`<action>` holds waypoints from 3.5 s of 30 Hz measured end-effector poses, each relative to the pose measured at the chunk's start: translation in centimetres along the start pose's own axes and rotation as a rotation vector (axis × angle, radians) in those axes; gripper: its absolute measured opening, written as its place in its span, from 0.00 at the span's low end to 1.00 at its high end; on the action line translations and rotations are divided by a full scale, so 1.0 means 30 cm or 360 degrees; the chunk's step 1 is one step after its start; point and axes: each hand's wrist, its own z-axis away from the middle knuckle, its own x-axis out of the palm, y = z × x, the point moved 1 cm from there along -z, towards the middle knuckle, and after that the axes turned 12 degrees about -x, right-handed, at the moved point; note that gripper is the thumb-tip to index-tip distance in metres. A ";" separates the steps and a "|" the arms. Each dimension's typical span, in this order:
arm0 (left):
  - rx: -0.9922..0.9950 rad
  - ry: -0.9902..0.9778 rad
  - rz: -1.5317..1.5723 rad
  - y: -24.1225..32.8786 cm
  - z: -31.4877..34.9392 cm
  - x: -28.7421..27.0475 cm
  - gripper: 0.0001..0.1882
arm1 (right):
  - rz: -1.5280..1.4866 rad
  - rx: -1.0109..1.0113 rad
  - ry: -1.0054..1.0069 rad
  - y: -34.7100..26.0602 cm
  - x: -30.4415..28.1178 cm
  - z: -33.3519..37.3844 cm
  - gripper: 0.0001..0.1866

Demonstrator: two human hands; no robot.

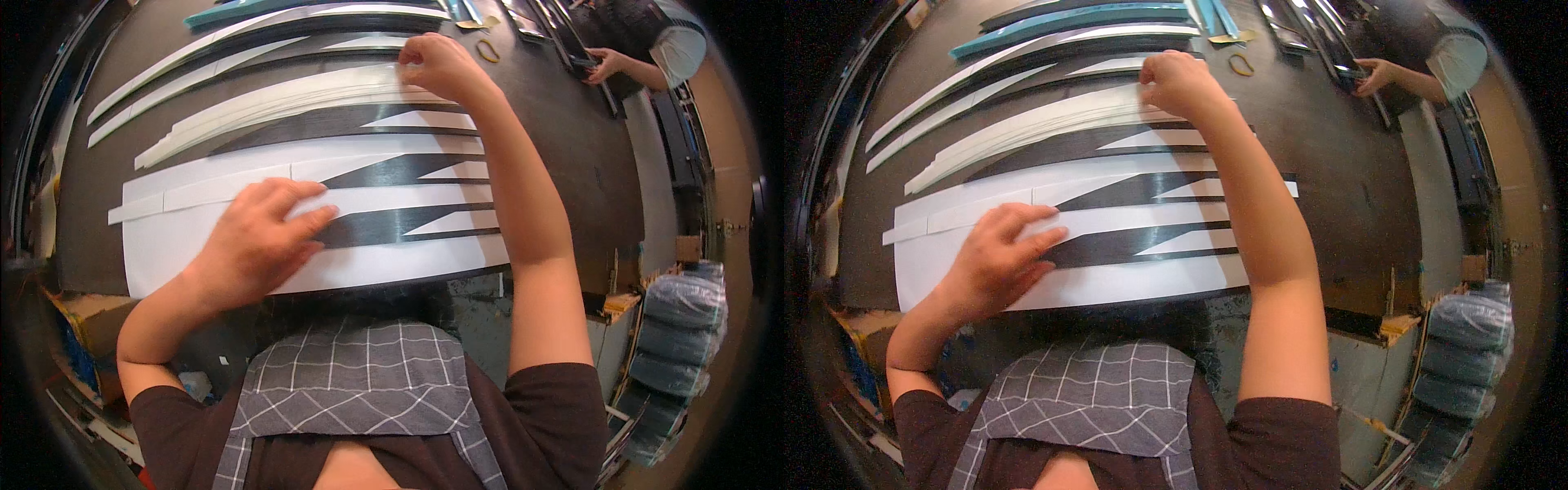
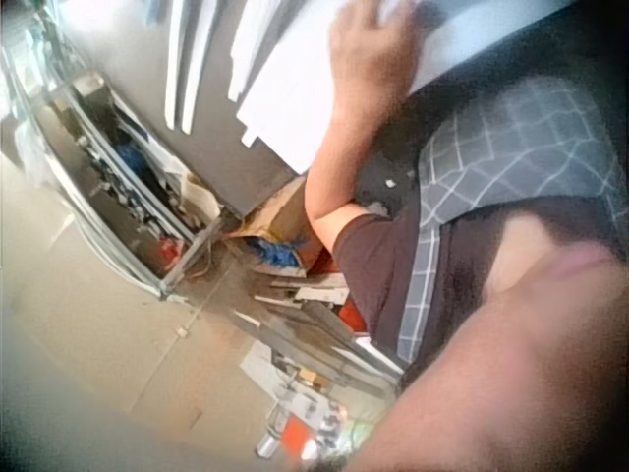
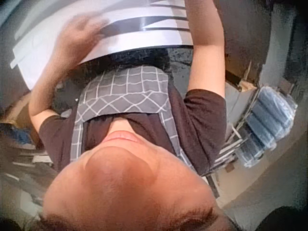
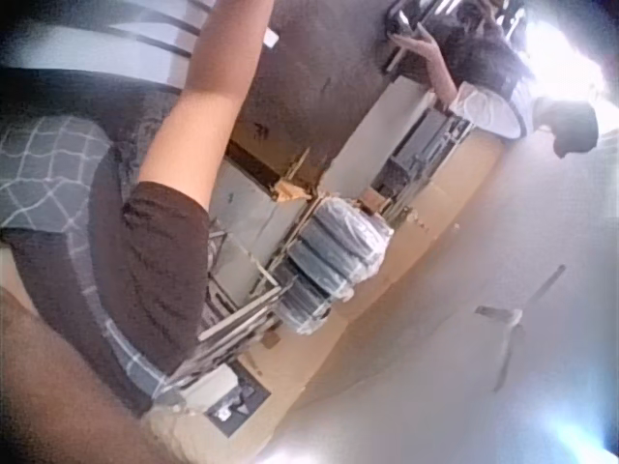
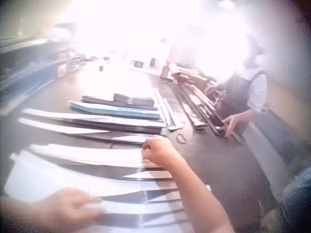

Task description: The person applies blue tape to the edges of white sheets on a workbench, then places black strips on top of the taped sheets. The person also moves a white sheet to a machine and returns to the workbench to continue taping.

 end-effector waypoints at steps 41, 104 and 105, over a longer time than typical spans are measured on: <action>0.0350 -0.0991 0.0429 0.127 -0.931 -0.191 0.23 | 0.1079 0.2685 0.1140 -0.787 -0.681 1.799 0.44; -0.0489 -0.0364 0.0778 -0.399 -0.293 -0.470 0.17 | -0.0027 -0.0096 -0.0020 -0.433 -0.407 -0.073 0.23; -0.0405 -0.0341 0.0750 -0.411 -0.274 -0.478 0.12 | -0.0152 -0.0156 -0.0067 -0.445 -0.418 -0.077 0.27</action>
